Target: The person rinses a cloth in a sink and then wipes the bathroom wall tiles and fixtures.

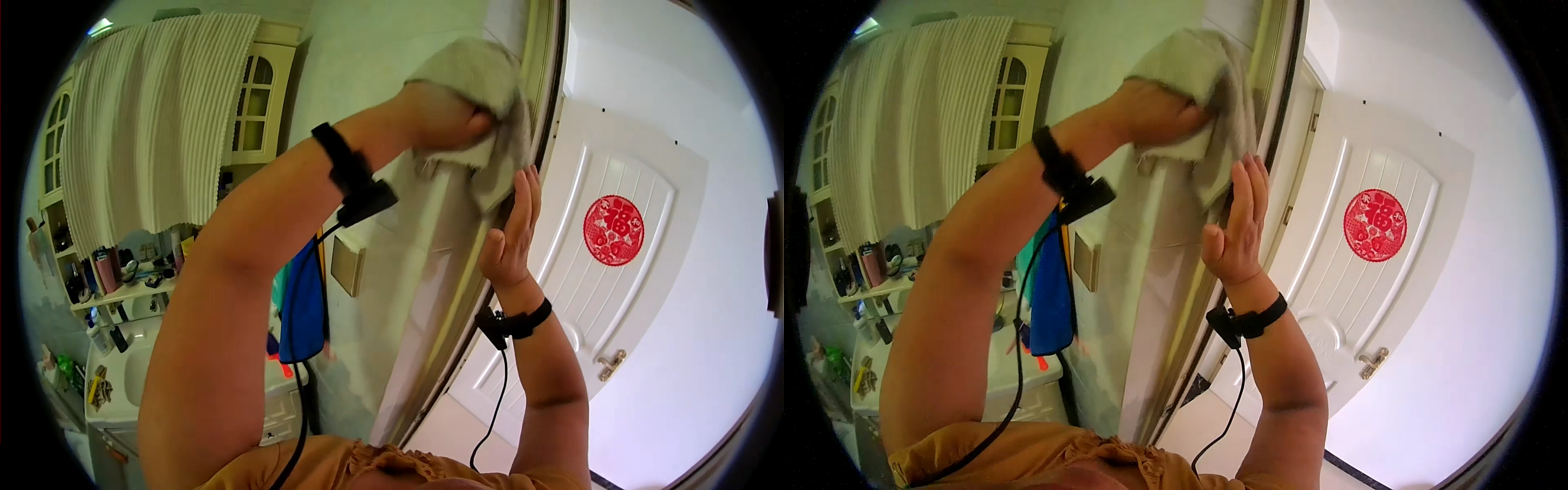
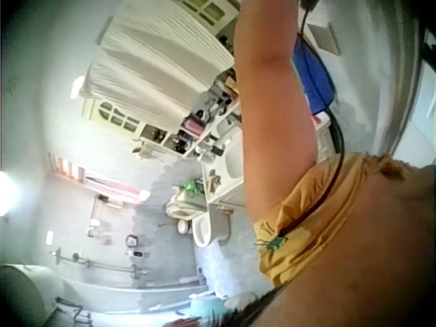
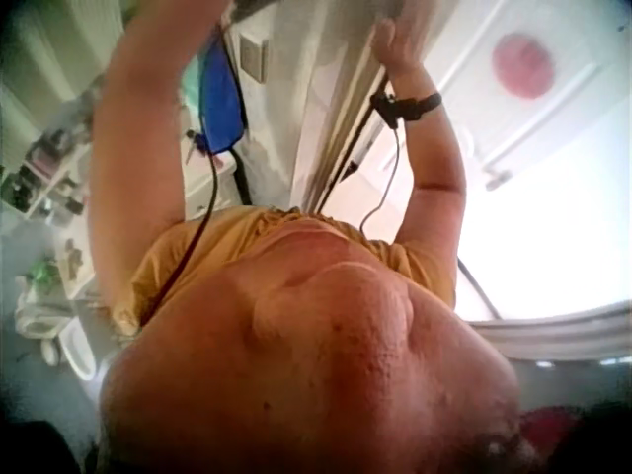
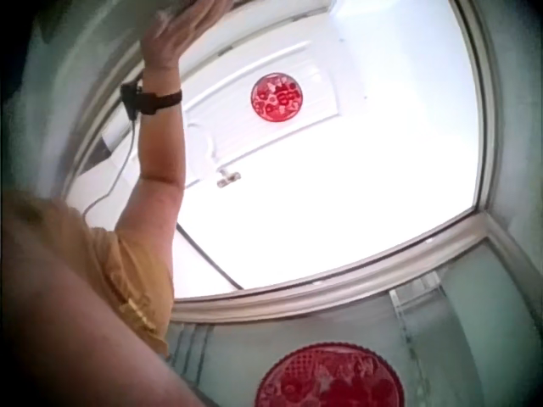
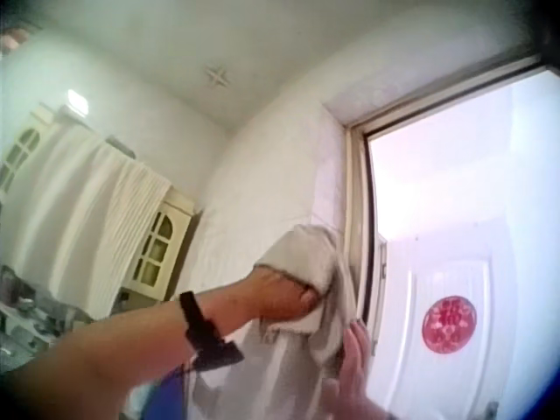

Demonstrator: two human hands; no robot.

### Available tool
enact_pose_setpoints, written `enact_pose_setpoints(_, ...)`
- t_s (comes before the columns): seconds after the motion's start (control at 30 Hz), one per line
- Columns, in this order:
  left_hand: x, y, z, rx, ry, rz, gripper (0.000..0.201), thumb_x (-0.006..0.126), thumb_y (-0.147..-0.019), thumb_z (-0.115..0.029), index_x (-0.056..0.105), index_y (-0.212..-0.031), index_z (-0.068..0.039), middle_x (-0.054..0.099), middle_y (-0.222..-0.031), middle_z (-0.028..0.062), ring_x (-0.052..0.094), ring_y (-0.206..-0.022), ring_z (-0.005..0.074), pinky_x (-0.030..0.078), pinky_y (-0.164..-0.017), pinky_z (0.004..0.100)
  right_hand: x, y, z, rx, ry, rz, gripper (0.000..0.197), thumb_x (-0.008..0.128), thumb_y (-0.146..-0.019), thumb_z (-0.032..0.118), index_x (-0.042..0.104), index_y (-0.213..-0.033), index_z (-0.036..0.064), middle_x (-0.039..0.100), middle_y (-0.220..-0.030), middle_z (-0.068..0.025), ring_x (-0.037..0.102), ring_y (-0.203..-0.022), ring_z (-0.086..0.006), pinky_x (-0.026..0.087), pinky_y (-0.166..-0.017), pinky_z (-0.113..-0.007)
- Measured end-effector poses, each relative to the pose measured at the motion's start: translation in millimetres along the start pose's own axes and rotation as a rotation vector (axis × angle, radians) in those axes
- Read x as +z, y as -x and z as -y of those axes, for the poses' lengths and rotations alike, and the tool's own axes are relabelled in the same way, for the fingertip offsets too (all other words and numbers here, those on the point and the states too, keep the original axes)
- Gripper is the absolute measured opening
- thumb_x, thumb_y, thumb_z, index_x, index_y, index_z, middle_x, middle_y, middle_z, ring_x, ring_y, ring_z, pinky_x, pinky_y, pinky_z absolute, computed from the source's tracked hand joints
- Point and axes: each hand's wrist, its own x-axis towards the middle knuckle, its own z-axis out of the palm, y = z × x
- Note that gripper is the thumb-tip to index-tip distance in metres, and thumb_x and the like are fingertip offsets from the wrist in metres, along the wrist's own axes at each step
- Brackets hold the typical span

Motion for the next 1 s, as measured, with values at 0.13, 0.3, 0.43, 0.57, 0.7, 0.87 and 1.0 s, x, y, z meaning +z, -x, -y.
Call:
enact_pose_setpoints(0.13, 44.5, -42.3, 42.5, 0.115, 0.256, -0.808, 0.034, 0.043, -0.097, -0.032, 0.06, -0.121, -0.014, 0.071, -0.094, 0.0124, 0.067, -0.096, 0.0314, 0.054, -0.081, 0.0452, 2.2, 0.8, -3.5, -0.024, 0.032, 0.002, 0.08, 0.03, -0.1, 0.058, 0.036, -0.142, -0.0095, 0.037, -0.147, -0.0289, 0.034, -0.138, -0.046, 0.025, -0.115, -0.05)
enact_pose_setpoints(0.3, 94.2, -25.0, 71.3, -0.3, 0.28, -0.659, 0.055, 0.055, -0.086, -0.02, 0.047, -0.14, -0.016, 0.042, -0.142, 0.0232, 0.042, -0.133, 0.0376, 0.035, -0.112, 0.0422, 5.7, -0.2, 2.0, 0.011, 0.017, -0.018, 0.083, 0.03, -0.099, 0.061, 0.033, -0.144, -0.0079, 0.036, -0.148, -0.0282, 0.031, -0.14, -0.0456, 0.025, -0.115, -0.051)
enact_pose_setpoints(0.43, 164.2, 10.9, 25.5, -0.323, 0.123, -0.487, 0.063, 0.065, -0.077, -0.022, 0.048, -0.137, -0.012, 0.039, -0.143, 0.0189, 0.04, -0.13, 0.0361, 0.033, -0.112, 0.04, 1.6, 2.4, -0.6, 0.015, 0.083, 0.022, 0.083, 0.031, -0.098, 0.063, 0.035, -0.144, -0.0064, 0.037, -0.147, -0.0269, 0.032, -0.139, -0.0454, 0.026, -0.115, -0.052)
enact_pose_setpoints(0.57, 185.9, 118.0, -54.5, -0.069, 0.519, -0.444, 0.059, 0.064, -0.08, -0.024, 0.05, -0.135, -0.011, 0.042, -0.14, 0.0187, 0.042, -0.128, 0.0362, 0.034, -0.11, 0.0405, 7.4, 3.7, 2.0, -0.075, 0.098, 0.061, 0.08, 0.034, -0.098, 0.062, 0.038, -0.142, -0.0046, 0.038, -0.146, -0.0253, 0.031, -0.14, -0.0449, 0.026, -0.114, -0.054)
enact_pose_setpoints(0.7, 162.5, 128.8, -81.1, 0.188, 0.65, -0.54, 0.055, 0.062, -0.082, -0.026, 0.051, -0.134, -0.011, 0.045, -0.137, 0.0184, 0.044, -0.125, 0.0362, 0.035, -0.108, 0.041, 4.4, 7.0, -7.5, -0.159, 0.151, 0.123, 0.077, 0.038, -0.098, 0.059, 0.038, -0.143, -0.0039, 0.037, -0.148, -0.0251, 0.031, -0.14, -0.0445, 0.025, -0.115, -0.054)
enact_pose_setpoints(0.87, 108.7, 65.4, -23.0, 0.186, 0.49, -0.828, 0.051, 0.059, -0.085, -0.029, 0.052, -0.132, -0.01, 0.048, -0.134, 0.0182, 0.047, -0.122, 0.0363, 0.037, -0.106, 0.0417, 6.6, 1.1, 0.2, -0.042, 0.024, 0.1, 0.083, 0.029, -0.098, 0.064, 0.027, -0.149, -0.0026, 0.032, -0.152, -0.0239, 0.028, -0.143, -0.0429, 0.022, -0.117, -0.052)
enact_pose_setpoints(1.0, 90.5, 15.6, 44.1, -0.027, 0.423, -0.884, 0.048, 0.057, -0.088, -0.031, 0.053, -0.131, -0.01, 0.051, -0.131, 0.0179, 0.049, -0.12, 0.0364, 0.038, -0.104, 0.0422, 6.9, 6.4, -4.3, -0.071, 0.085, 0.136, 0.09, 0.023, -0.096, 0.069, 0.025, -0.15, -0.0022, 0.03, -0.154, -0.0238, 0.027, -0.144, -0.0416, 0.021, -0.117, -0.052)
